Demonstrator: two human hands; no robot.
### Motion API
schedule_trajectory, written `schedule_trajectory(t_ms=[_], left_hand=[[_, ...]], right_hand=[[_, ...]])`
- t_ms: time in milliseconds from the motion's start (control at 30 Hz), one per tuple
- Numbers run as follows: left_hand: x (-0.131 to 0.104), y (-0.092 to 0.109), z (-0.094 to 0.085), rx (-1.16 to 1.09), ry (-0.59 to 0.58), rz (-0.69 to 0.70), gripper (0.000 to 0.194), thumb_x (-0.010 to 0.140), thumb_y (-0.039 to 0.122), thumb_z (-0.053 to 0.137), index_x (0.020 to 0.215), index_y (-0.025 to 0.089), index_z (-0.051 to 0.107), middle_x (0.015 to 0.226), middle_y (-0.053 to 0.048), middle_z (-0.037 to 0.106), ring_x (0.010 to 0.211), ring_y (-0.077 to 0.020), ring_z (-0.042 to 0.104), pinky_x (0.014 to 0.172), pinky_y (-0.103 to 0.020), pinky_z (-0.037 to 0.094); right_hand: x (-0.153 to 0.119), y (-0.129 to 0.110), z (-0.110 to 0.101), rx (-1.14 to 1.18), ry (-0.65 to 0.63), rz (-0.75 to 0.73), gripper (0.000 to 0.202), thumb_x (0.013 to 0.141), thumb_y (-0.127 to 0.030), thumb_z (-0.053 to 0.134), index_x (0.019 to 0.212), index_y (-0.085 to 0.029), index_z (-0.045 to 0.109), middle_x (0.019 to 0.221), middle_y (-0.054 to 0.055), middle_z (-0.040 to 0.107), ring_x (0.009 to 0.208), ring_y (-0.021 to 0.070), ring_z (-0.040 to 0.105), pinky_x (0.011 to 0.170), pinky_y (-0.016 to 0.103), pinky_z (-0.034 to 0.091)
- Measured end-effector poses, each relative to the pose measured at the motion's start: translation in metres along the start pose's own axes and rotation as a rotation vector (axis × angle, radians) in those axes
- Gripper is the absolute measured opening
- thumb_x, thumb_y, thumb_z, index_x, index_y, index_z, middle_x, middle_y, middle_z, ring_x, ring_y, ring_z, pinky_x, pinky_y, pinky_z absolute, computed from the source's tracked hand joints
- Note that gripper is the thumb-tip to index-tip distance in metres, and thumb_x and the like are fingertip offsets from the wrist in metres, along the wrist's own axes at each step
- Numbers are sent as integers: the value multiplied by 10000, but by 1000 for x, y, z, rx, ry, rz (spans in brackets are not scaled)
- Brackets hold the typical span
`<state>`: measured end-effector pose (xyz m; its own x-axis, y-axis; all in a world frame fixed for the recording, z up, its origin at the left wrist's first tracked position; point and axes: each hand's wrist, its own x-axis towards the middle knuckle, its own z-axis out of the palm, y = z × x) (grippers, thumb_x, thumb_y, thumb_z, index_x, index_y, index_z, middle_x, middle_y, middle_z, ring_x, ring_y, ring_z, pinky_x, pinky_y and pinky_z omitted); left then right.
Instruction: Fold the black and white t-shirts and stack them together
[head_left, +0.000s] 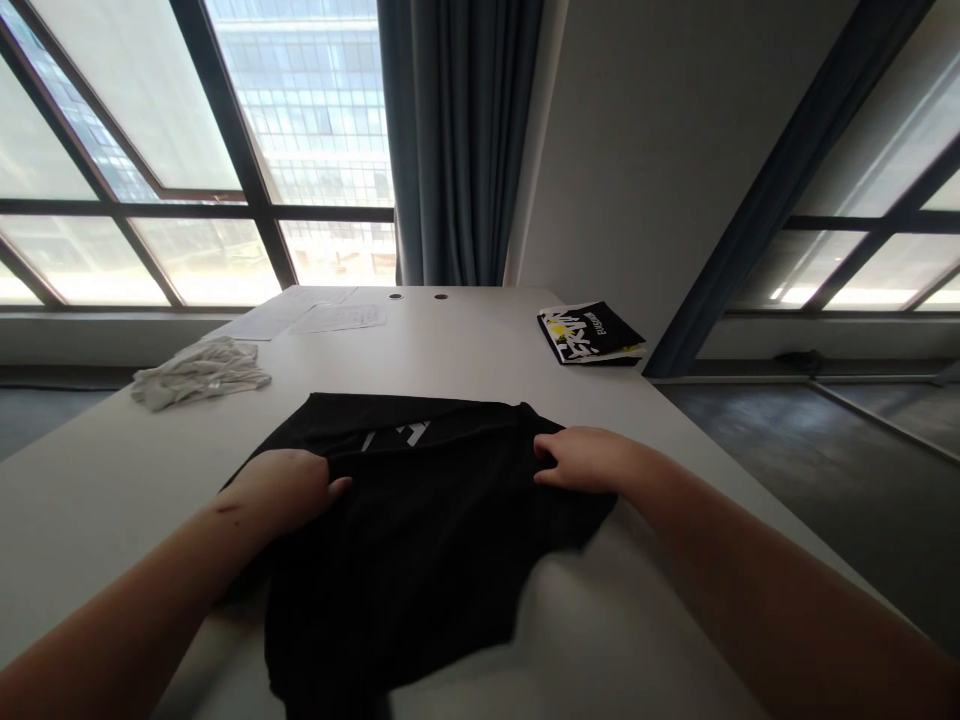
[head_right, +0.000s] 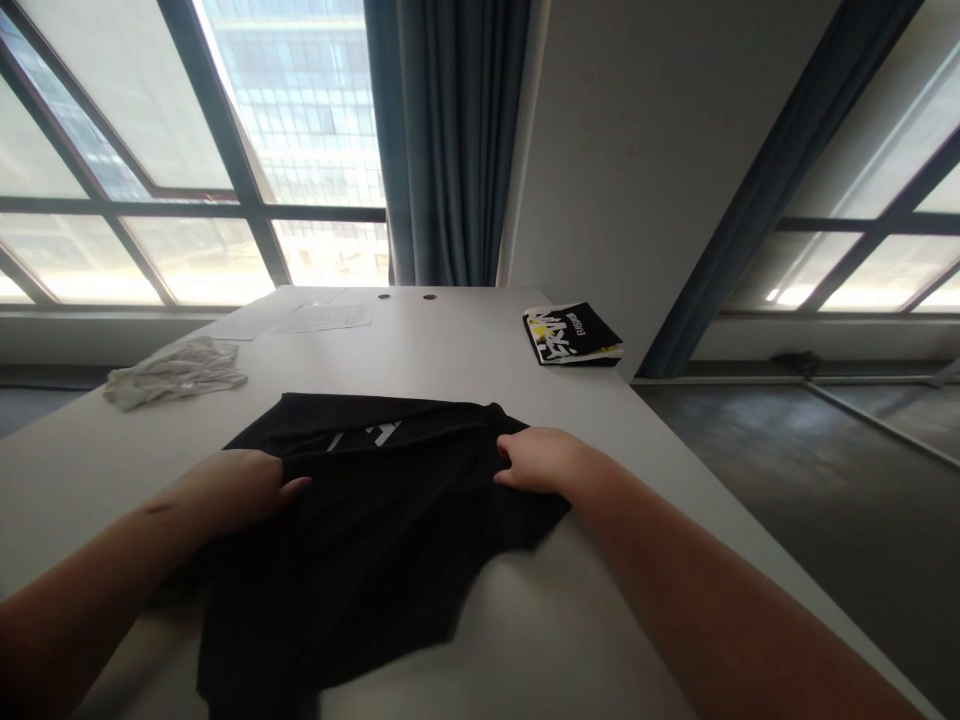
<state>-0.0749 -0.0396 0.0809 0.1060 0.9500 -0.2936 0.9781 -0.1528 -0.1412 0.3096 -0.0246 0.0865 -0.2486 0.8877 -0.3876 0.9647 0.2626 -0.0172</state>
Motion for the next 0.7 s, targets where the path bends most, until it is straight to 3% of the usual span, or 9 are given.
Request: schedule_trajectory(t_ms=[100, 167, 233, 300, 400, 467, 533, 600, 700], left_hand=[[-10, 5, -10, -220, -192, 173, 684, 951, 720, 380, 626, 213, 705, 679, -130, 721, 664, -312, 708, 727, -425, 537], [-9, 3, -14, -380, -272, 288, 679, 960, 735, 370, 638, 224, 682, 668, -84, 726, 645, -259, 699, 692, -356, 520], [-3, 0, -13, -403, -140, 376, 612, 968, 693, 401, 693, 228, 687, 718, -63, 739, 685, -237, 693, 677, -321, 498], [7, -3, -8, -300, 112, 379, 493, 975, 600, 437, 771, 235, 699, 771, -59, 737, 741, -240, 687, 703, -324, 494], [25, -8, 9, -195, 368, 366, 317, 958, 464, 491, 951, 249, 724, 971, -70, 759, 929, -263, 705, 861, -357, 530], [36, -12, 23, -218, 401, 448, 353, 953, 429, 509, 1180, 259, 720, 1285, -86, 718, 1183, -277, 667, 1049, -389, 500], [46, -18, 36, -231, 363, 497, 485, 973, 451, 491, 1397, 276, 648, 1566, -87, 547, 1418, -300, 529, 1201, -442, 394], [53, -24, 44, -206, 290, 438, 573, 996, 503, 456, 1521, 299, 560, 1685, -78, 400, 1519, -334, 414, 1251, -506, 319], [57, -32, 47, -143, 225, 270, 637, 1010, 562, 421, 1588, 303, 488, 1719, -92, 336, 1529, -368, 399, 1227, -531, 348]], right_hand=[[10, 0, 10, 8, 32, -23, 509, 890, -527, 685, 1291, -215, 697, 1178, 168, 741, 1055, 362, 705, 821, 418, 520], [24, 10, 18, 8, 101, -34, 572, 905, -469, 687, 1411, -206, 644, 1361, 191, 668, 1188, 360, 666, 951, 440, 515], [38, 25, 25, -26, 243, 25, 582, 955, -374, 637, 1510, -213, 568, 1557, 191, 523, 1376, 360, 548, 1102, 487, 439], [47, 36, 28, -85, 421, 143, 565, 984, -299, 592, 1540, -225, 531, 1652, 176, 408, 1493, 373, 408, 1171, 558, 357], [40, 32, 19, -91, 533, 178, 438, 993, -306, 581, 1416, -207, 635, 1509, 186, 559, 1384, 373, 509, 1103, 503, 423], [23, 11, 10, -8, 435, 56, 332, 1007, -360, 560, 1257, -209, 719, 1255, 160, 703, 1155, 319, 650, 979, 398, 487], [0, -20, 4, 107, 241, -91, 303, 982, -428, 598, 1170, -245, 750, 1133, 112, 743, 1007, 283, 696, 868, 354, 509], [-20, -51, 5, 160, 79, -247, 434, 941, -547, 639, 1272, -283, 733, 1217, 112, 728, 1080, 319, 687, 876, 383, 521], [-33, -76, 15, 146, 29, -295, 612, 908, -636, 642, 1423, -307, 671, 1433, 164, 625, 1259, 410, 613, 986, 500, 507]])
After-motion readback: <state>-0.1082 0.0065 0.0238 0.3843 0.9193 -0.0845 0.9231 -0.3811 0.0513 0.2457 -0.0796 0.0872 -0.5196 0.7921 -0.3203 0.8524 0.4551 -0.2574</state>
